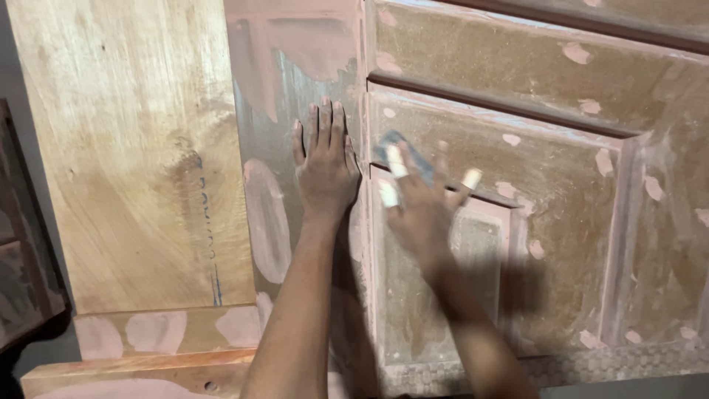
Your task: The person sands a wooden door panel using a sanding block. They move the block across the flat surfaces and into the recessed grooves of the panel, smoothing the wood surface.
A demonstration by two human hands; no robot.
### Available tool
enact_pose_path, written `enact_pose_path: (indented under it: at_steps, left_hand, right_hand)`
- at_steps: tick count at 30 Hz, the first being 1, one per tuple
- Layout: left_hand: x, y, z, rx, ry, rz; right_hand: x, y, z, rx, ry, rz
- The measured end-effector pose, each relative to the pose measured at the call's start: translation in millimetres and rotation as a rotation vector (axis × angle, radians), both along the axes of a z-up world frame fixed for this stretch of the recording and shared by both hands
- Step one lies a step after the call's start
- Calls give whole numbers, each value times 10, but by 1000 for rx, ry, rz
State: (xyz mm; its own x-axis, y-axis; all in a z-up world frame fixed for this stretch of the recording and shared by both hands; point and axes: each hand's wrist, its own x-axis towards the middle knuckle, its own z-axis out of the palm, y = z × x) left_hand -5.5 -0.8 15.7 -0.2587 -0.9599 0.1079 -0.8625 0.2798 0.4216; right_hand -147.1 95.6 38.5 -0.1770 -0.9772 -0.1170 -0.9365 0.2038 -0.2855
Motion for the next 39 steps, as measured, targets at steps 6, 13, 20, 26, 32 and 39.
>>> enact_pose_path:
  at_steps: [6, 13, 20, 26, 32, 39]
  left_hand:
    - [8, 21, -65, -7, 10, 1]
    - [8, -22, 10, -16, -17, 0]
    - [-2, 47, -6, -20, 7, 3]
    - [8, 47, 0, -4, -2, 11]
    - [-43, 44, -21, -3, -4, 9]
    - [-4, 7, -12, -3, -12, 0]
  right_hand:
    - [132, -98, -37, -53, -220, -53]
    - [-239, 33, 113, -75, -189, 11]
    - [-291, -60, 91, -108, -153, 149]
    - [-164, -176, 20, -68, -133, 169]
    - [-491, 99, 106, -61, -147, 155]
    - [-381, -153, 44, -55, -152, 261]
